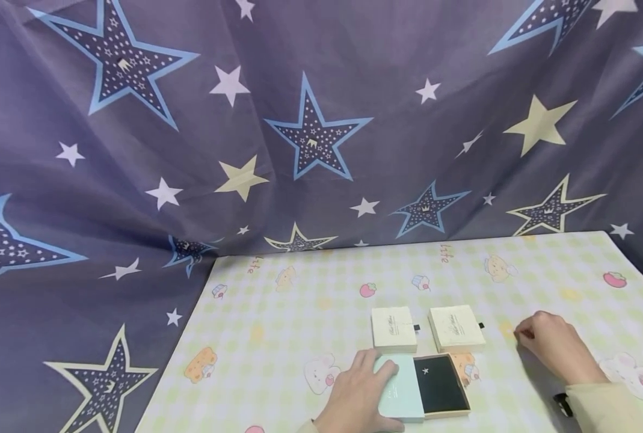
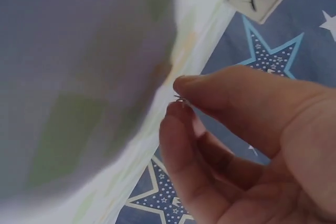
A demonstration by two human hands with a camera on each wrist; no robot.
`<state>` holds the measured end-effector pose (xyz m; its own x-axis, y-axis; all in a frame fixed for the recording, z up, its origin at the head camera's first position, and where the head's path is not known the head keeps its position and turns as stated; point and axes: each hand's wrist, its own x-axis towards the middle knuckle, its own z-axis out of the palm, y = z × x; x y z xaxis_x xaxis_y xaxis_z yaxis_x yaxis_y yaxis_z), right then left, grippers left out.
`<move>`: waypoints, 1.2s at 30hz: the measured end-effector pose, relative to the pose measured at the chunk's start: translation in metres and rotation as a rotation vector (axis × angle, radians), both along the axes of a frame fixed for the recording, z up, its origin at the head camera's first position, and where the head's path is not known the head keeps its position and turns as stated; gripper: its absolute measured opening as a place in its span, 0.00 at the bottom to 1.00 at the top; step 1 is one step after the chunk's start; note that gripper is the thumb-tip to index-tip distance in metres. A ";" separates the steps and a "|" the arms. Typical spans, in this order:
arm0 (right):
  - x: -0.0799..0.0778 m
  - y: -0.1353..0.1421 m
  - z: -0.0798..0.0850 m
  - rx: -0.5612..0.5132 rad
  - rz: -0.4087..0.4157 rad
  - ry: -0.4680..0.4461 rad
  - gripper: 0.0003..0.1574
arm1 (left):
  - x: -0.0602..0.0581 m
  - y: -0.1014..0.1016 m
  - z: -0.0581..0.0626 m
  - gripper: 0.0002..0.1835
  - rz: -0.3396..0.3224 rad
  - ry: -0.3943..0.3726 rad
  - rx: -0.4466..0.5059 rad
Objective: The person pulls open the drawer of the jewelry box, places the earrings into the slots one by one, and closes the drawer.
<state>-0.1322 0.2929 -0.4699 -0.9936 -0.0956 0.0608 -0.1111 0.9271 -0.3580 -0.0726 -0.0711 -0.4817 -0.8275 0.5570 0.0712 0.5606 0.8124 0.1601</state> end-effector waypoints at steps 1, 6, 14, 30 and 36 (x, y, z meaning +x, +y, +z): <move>0.002 0.000 0.000 -0.003 -0.004 -0.011 0.05 | 0.001 0.001 -0.001 0.44 -0.004 -0.004 0.008; 0.009 -0.005 0.002 0.001 -0.017 0.006 0.10 | 0.003 0.003 0.000 0.44 -0.008 0.001 0.004; 0.013 -0.015 0.011 -0.011 0.005 0.101 0.03 | 0.000 0.002 0.005 0.45 -0.001 0.009 -0.031; 0.039 -0.065 0.023 -0.127 0.136 0.302 0.12 | 0.001 0.000 0.002 0.44 0.007 -0.009 -0.028; 0.043 -0.080 0.022 -0.125 0.159 0.271 0.10 | 0.002 0.001 0.001 0.45 0.007 -0.006 -0.037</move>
<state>-0.0891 0.2126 -0.4475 -0.9130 -0.2228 0.3418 -0.3572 0.8412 -0.4058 -0.0702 -0.0705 -0.4810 -0.8318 0.5532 0.0457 0.5539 0.8218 0.1335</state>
